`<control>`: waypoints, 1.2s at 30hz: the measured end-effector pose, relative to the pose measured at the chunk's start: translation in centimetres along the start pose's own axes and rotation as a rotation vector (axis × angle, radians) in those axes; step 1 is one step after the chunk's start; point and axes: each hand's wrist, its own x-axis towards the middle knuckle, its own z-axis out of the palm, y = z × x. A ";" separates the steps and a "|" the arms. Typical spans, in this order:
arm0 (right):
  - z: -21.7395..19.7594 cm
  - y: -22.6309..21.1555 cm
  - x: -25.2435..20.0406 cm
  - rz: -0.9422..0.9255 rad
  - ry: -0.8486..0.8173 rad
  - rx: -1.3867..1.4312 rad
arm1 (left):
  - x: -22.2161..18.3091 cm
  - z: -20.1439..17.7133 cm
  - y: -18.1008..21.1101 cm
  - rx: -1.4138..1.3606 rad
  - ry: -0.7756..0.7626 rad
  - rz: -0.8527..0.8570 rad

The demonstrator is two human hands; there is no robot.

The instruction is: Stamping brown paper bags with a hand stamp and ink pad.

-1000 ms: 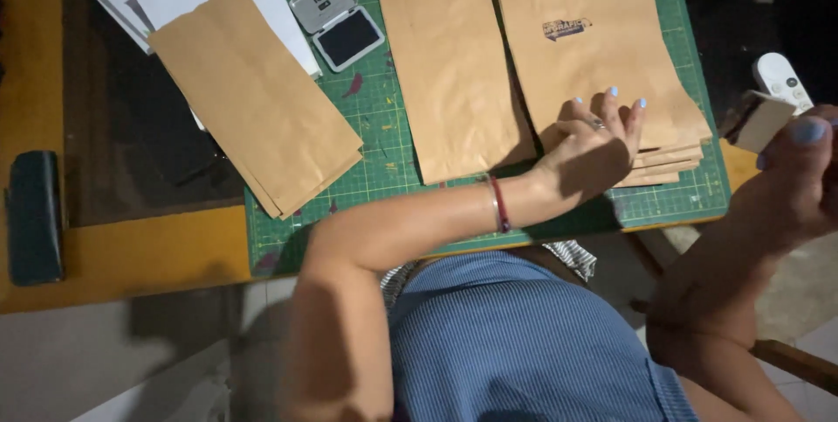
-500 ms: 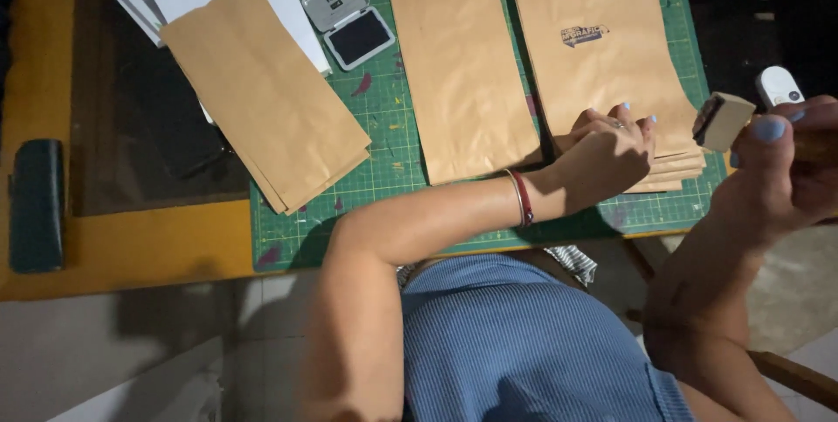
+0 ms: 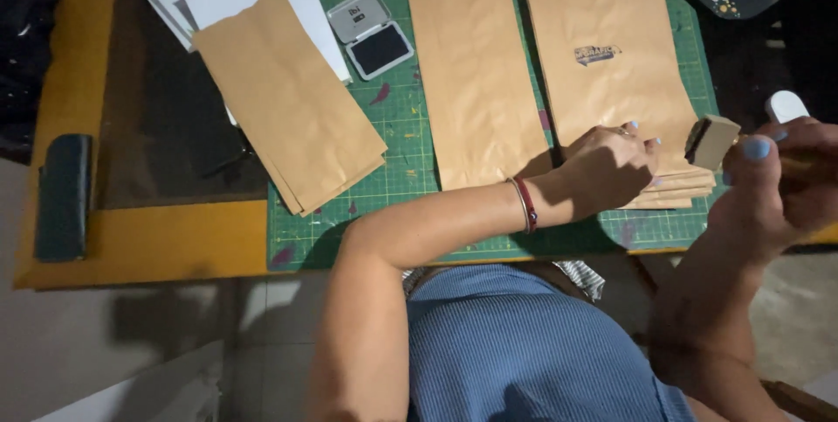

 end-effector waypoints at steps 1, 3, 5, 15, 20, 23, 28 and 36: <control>0.3 -0.3 0.0 0.026 0.006 0.018 | -0.2 1.9 0.3 -0.067 -0.033 0.010; 0.8 -0.5 0.0 0.049 0.009 0.040 | -0.3 2.8 0.5 -0.130 -0.065 0.017; 1.1 -0.5 0.0 0.057 0.012 0.097 | -0.1 0.7 0.4 -0.172 -0.056 -0.043; 5.7 -6.0 3.2 0.052 -0.325 0.076 | -0.9 0.1 -0.3 0.044 0.111 0.274; 8.7 -4.9 6.2 -0.308 -0.733 -0.328 | -0.5 -6.0 -2.6 -0.307 0.414 -0.120; 14.7 -5.9 7.8 -0.299 -0.888 -0.441 | -0.3 -13.9 -6.5 -0.467 -0.633 -0.163; 26.4 -2.1 7.6 -0.425 -1.019 -0.407 | -7.6 -11.3 -9.5 -0.036 -0.110 -0.049; 39.2 5.9 4.9 -0.651 -1.002 -0.235 | -11.4 -9.1 -13.0 -0.001 -0.416 -0.117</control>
